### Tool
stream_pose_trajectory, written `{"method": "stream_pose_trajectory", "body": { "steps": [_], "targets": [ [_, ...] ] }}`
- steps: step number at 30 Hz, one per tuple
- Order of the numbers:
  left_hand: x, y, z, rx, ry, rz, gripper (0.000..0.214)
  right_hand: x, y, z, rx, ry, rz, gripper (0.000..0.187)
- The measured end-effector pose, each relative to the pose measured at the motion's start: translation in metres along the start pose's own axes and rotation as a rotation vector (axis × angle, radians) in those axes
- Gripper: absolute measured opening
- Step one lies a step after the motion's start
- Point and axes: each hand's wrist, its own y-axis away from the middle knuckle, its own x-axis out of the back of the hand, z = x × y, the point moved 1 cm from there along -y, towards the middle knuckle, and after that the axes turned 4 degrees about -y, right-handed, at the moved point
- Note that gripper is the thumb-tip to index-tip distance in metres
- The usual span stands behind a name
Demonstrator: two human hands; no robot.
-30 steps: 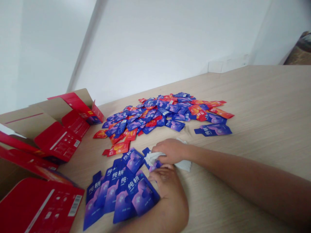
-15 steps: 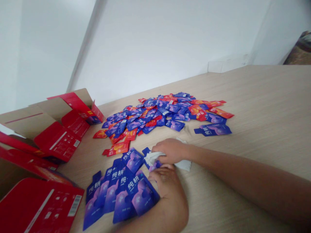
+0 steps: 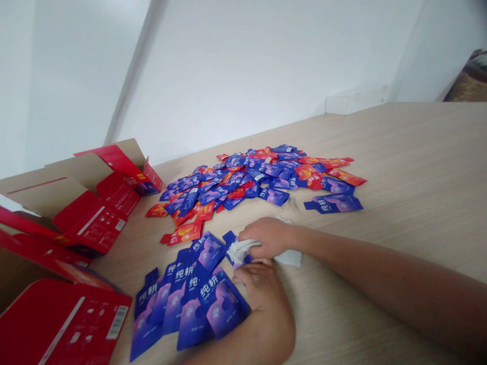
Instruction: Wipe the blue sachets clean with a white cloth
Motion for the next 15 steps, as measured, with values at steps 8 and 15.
{"method": "stream_pose_trajectory", "body": {
  "steps": [8,15],
  "targets": [
    [0.010,0.004,-0.003,-0.038,-0.307,0.047,0.033,-0.005,-0.002,0.001,-0.059,0.007,0.076,0.031],
    [0.013,0.003,-0.002,-0.060,-0.430,0.003,0.034,-0.004,-0.002,-0.001,-0.079,0.005,0.070,0.029]
  ]
}}
